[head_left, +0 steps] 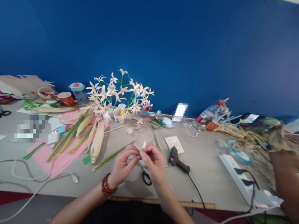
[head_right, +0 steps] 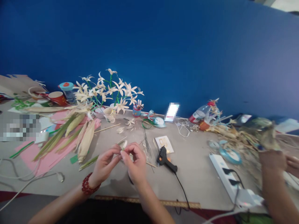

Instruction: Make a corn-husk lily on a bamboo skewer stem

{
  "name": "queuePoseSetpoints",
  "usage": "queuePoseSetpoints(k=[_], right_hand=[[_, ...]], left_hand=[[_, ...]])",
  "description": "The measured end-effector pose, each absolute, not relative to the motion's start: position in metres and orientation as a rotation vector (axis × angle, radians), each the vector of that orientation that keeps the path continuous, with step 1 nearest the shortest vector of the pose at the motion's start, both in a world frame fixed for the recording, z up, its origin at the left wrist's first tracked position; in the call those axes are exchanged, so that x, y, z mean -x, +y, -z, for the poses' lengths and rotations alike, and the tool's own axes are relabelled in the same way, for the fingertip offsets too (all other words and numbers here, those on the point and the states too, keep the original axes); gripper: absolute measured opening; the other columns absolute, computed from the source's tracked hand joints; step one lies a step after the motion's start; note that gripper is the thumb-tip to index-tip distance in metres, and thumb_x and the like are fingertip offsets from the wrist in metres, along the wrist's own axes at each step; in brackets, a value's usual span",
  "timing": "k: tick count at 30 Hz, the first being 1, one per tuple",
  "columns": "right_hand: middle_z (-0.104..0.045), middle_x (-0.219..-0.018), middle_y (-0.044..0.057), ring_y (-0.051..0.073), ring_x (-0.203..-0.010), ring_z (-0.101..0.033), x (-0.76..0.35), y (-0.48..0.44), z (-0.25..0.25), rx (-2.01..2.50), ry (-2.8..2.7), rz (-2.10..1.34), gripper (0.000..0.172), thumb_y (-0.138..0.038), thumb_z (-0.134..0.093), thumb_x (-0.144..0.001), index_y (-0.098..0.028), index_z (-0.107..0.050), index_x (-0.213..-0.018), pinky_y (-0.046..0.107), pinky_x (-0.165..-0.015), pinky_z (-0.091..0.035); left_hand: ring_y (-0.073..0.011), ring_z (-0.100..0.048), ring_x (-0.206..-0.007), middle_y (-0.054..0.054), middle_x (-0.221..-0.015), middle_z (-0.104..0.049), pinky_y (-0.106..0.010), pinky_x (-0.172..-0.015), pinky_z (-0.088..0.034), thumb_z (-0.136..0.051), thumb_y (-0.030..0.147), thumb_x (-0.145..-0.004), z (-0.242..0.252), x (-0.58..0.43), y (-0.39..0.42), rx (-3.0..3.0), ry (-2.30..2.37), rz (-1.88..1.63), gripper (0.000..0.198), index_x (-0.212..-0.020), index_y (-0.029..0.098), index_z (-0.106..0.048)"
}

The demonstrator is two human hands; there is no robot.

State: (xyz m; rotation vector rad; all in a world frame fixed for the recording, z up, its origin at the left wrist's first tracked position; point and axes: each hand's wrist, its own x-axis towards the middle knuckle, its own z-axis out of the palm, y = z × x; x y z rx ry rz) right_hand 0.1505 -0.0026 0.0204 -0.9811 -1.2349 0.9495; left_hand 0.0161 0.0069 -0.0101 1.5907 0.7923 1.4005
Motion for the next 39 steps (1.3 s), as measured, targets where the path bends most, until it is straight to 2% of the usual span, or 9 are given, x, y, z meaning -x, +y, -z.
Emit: queuePoseSetpoints(k=[10,19,25,31,33,37,39], right_hand=[[-0.054,-0.081,0.001,0.017,-0.075,-0.052,-0.153,-0.005,-0.021,0.932,-1.235,-0.991,0.008,-0.025,-0.061,-0.084,-0.021,-0.059,-0.078,0.028,-0.066,-0.043],[-0.054,-0.077,0.0,0.017,-0.074,-0.052,-0.152,-0.004,-0.023,0.922,-1.243,-0.967,0.011,-0.024,-0.062,-0.085,-0.021,-0.059,-0.075,0.029,-0.067,-0.043],[-0.056,-0.079,0.001,0.017,-0.074,-0.054,-0.154,-0.004,-0.024,0.961,-1.269,-0.957,0.011,-0.027,-0.062,-0.085,-0.021,-0.06,-0.076,0.028,-0.066,-0.044],[-0.06,-0.087,0.005,0.021,-0.083,-0.058,-0.179,-0.005,-0.011,1.058,-1.42,-0.816,0.011,-0.03,-0.061,-0.088,-0.02,-0.065,-0.087,0.032,-0.073,-0.046],[-0.06,-0.085,0.004,0.019,-0.078,-0.056,-0.194,-0.008,-0.001,1.157,-1.397,-0.754,0.01,-0.029,-0.063,-0.087,-0.02,-0.064,-0.086,0.031,-0.071,-0.045],[-0.049,-0.065,-0.003,0.014,-0.059,-0.045,-0.229,-0.017,0.018,1.341,-1.213,-0.716,0.02,-0.036,-0.061,-0.09,-0.02,-0.056,-0.078,0.027,-0.057,-0.037],[-0.046,-0.061,-0.004,0.014,-0.057,-0.044,-0.247,-0.023,0.023,1.375,-1.171,-0.687,0.024,-0.039,-0.057,-0.092,-0.021,-0.055,-0.078,0.027,-0.057,-0.036]], left_hand=[[-0.0189,-0.056,-0.078,-0.005,-0.077,-0.06,-0.031,-0.075,-0.046,-0.061,0.018,-0.088,0.011,-0.017,0.006,-1.567,0.804,-1.417,0.005,-0.084,0.018,-0.065],[-0.0185,-0.056,-0.077,-0.004,-0.077,-0.06,-0.032,-0.076,-0.046,-0.06,0.015,-0.088,0.009,-0.016,0.005,-1.609,0.786,-1.432,0.006,-0.085,0.018,-0.064],[-0.0178,-0.055,-0.076,-0.004,-0.076,-0.059,-0.029,-0.073,-0.045,-0.06,0.022,-0.089,0.009,-0.016,0.004,-1.529,0.818,-1.371,0.009,-0.083,0.017,-0.064],[-0.015,-0.056,-0.072,-0.003,-0.075,-0.063,-0.025,-0.069,-0.045,-0.062,0.03,-0.088,0.007,-0.016,0.003,-1.197,0.833,-1.211,0.015,-0.082,0.016,-0.063],[-0.0143,-0.056,-0.071,-0.002,-0.074,-0.064,-0.025,-0.068,-0.045,-0.064,0.031,-0.088,0.006,-0.015,0.005,-1.125,0.825,-1.195,0.016,-0.081,0.016,-0.063],[-0.0133,-0.055,-0.069,-0.002,-0.072,-0.064,-0.024,-0.067,-0.044,-0.067,0.032,-0.085,0.009,-0.016,0.008,-1.056,0.82,-1.207,0.017,-0.08,0.016,-0.063],[-0.0131,-0.055,-0.07,-0.001,-0.071,-0.063,-0.024,-0.069,-0.044,-0.068,0.031,-0.085,0.01,-0.016,0.009,-1.044,0.823,-1.209,0.017,-0.08,0.016,-0.063]])
